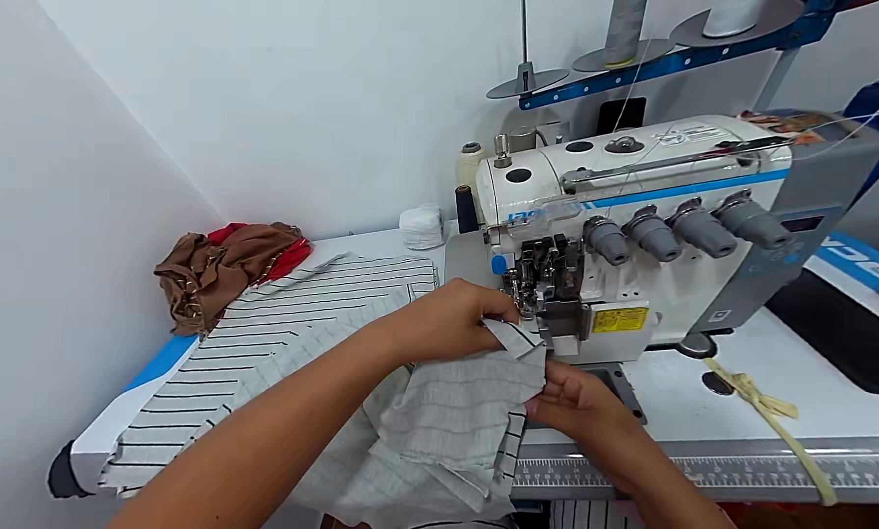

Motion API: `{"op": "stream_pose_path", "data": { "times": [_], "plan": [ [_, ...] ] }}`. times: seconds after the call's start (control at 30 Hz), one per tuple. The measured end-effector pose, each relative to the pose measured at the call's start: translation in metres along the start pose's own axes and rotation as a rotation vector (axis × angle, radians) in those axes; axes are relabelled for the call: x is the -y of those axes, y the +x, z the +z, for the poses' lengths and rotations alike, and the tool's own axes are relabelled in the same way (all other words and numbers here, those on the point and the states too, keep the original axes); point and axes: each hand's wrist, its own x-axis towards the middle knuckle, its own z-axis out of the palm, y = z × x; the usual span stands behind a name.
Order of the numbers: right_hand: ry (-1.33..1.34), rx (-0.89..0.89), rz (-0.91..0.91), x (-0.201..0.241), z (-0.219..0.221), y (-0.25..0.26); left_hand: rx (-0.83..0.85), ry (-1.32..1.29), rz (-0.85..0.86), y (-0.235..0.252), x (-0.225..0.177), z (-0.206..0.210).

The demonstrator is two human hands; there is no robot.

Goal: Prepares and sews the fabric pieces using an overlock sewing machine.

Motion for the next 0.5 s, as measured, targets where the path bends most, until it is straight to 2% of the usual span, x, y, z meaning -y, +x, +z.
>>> {"op": "stream_pose_path", "data": {
  "times": [0.13, 0.23, 0.37, 0.5],
  "plan": [
    [0.046, 0.008, -0.022, -0.0036, 0.0027, -0.0010, 0.059, -0.034, -0.064, -0.0017, 0.0007, -0.0096],
    [0.094, -0.027, -0.072, -0.0056, 0.0046, -0.0002, 0.029, -0.040, -0.074, -0.0029, 0.0026, -0.0087],
    [0.126, 0.026, -0.134, -0.0098, 0.0021, -0.0004, 0.001, -0.070, -0.098, -0.0026, 0.0005, -0.0056],
    [0.117, 0.021, -0.143, -0.0066, 0.0042, -0.0027, -0.002, -0.185, -0.082, -0.0028, -0.0035, -0.0043]
  ]
}}
